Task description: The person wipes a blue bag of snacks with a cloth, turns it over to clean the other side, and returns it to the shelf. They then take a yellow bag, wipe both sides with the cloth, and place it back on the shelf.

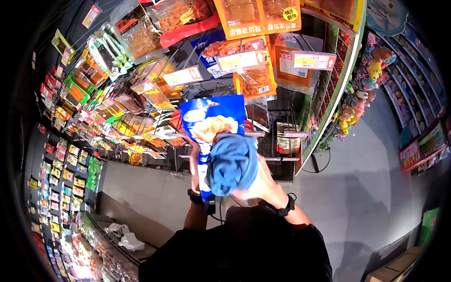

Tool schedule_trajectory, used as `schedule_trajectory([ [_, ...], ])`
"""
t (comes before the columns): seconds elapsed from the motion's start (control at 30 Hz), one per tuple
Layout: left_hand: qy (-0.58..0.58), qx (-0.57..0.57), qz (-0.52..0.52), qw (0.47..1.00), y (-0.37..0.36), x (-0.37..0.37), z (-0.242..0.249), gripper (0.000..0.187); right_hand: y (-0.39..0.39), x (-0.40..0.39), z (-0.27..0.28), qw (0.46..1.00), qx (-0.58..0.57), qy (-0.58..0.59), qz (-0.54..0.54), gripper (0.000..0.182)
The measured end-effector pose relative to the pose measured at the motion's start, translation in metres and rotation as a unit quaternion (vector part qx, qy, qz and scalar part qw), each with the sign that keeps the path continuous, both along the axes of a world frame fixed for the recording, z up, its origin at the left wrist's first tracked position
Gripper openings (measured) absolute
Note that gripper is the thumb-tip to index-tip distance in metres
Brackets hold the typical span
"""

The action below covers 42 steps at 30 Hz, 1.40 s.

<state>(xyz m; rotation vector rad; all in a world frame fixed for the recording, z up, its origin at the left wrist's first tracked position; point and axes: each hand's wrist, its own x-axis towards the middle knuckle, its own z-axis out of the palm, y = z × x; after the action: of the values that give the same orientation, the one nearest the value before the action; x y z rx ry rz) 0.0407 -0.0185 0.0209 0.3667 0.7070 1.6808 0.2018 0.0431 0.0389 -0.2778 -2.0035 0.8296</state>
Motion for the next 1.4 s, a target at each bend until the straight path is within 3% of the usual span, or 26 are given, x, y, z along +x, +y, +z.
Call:
schedule_trajectory([
  [0.03,-0.022,-0.009,-0.024,0.999,0.0,0.011,0.011,0.047,0.005,-0.005,0.001,0.998,0.033,0.013,-0.046,0.053],
  [0.1,-0.074,-0.011,-0.073,0.995,0.003,0.022,0.017,0.048,0.019,-0.008,0.001,0.999,0.017,-0.013,-0.038,0.055],
  [0.17,-0.081,0.046,-0.19,0.977,0.009,-0.006,-0.063,0.051,0.022,-0.016,0.007,0.993,-0.075,0.064,-0.07,0.057],
  [0.2,0.092,-0.037,-0.049,0.994,0.007,-0.005,-0.092,0.053,0.034,-0.018,0.003,0.994,0.028,0.029,-0.1,0.059],
  [0.23,0.172,-0.074,0.023,0.982,0.001,-0.002,-0.103,0.053,0.039,-0.021,0.008,0.993,0.05,0.043,-0.094,0.06],
  [0.3,0.21,-0.066,0.079,0.972,-0.005,-0.001,-0.113,0.053,0.049,-0.021,0.0,0.996,0.054,0.027,-0.064,0.064],
  [0.37,0.212,-0.046,0.114,0.97,-0.003,-0.001,-0.112,0.052,0.038,-0.015,0.016,0.999,-0.018,0.039,-0.012,0.068],
  [0.4,0.199,-0.033,0.126,0.971,0.0,-0.002,-0.108,0.052,0.037,-0.012,0.011,1.0,0.01,0.013,-0.006,0.072],
  [0.43,0.181,-0.021,0.138,0.974,0.004,-0.004,-0.103,0.052,0.023,-0.006,0.024,0.999,0.008,0.043,-0.012,0.056],
  [0.5,0.129,-0.002,0.142,0.981,0.008,-0.01,-0.086,0.052,0.009,0.001,0.012,0.995,-0.092,0.033,0.035,0.057],
  [0.6,0.051,0.016,0.131,0.99,0.014,-0.019,-0.061,0.052,-0.006,0.01,-0.01,0.997,-0.019,-0.051,0.047,0.056],
  [0.63,0.028,0.019,0.125,0.992,0.015,-0.023,-0.056,0.052,-0.011,0.012,-0.026,0.996,-0.044,-0.041,0.065,0.056],
  [0.77,-0.007,0.004,0.06,0.998,0.021,-0.022,-0.058,0.051,-0.013,0.018,-0.06,0.996,-0.044,-0.009,0.077,0.061],
  [0.8,0.103,0.012,0.045,0.994,0.023,-0.02,-0.072,0.056,-0.01,0.019,-0.058,0.996,-0.047,0.006,0.075,0.064],
  [0.83,0.017,-0.004,-0.034,0.999,0.014,-0.002,-0.057,0.049,-0.006,0.015,-0.059,0.998,-0.028,0.0,0.049,0.062],
  [0.9,0.067,0.027,-0.091,0.993,0.015,0.007,-0.077,0.047,0.0,0.016,-0.054,0.997,0.069,-0.015,-0.032,0.06],
  [0.93,0.133,0.022,-0.108,0.985,0.014,0.004,-0.097,0.047,0.007,0.011,-0.053,0.997,0.062,0.005,-0.049,0.058],
  [0.97,0.317,0.095,-0.067,0.941,0.002,0.007,-0.102,0.049,0.013,0.008,-0.048,0.997,0.041,0.016,-0.056,0.055],
  [1.0,0.366,0.04,-0.099,0.925,0.004,0.0,-0.124,0.051,0.017,0.006,-0.059,0.994,-0.095,0.055,-0.016,0.053],
  [1.07,0.243,0.006,-0.083,0.967,0.0,0.044,-0.061,0.05,0.028,-0.003,-0.076,0.961,-0.259,0.094,0.018,0.05],
  [1.1,0.26,0.006,-0.021,0.965,0.001,0.048,-0.082,0.045,0.029,-0.01,-0.075,0.953,-0.278,0.118,0.024,0.052],
  [1.2,0.308,0.077,0.021,0.948,0.007,0.027,-0.11,0.04,0.026,-0.012,-0.064,0.983,-0.173,0.054,0.026,0.056],
  [1.27,0.411,0.037,0.084,0.907,0.007,0.012,-0.121,0.037,0.018,-0.009,-0.07,0.984,-0.156,0.078,0.042,0.064],
  [1.33,0.417,0.026,0.096,0.903,0.007,0.008,-0.1,0.035,0.008,-0.003,-0.058,0.991,-0.119,0.041,0.032,0.072],
  [1.37,0.585,0.024,0.143,0.798,0.007,-0.007,-0.124,0.032,0.005,-0.001,-0.072,0.991,-0.123,0.033,0.044,0.075],
  [1.4,0.58,0.043,0.156,0.799,0.011,-0.012,-0.12,0.03,0.002,0.0,-0.087,0.99,-0.127,0.024,0.055,0.078],
])
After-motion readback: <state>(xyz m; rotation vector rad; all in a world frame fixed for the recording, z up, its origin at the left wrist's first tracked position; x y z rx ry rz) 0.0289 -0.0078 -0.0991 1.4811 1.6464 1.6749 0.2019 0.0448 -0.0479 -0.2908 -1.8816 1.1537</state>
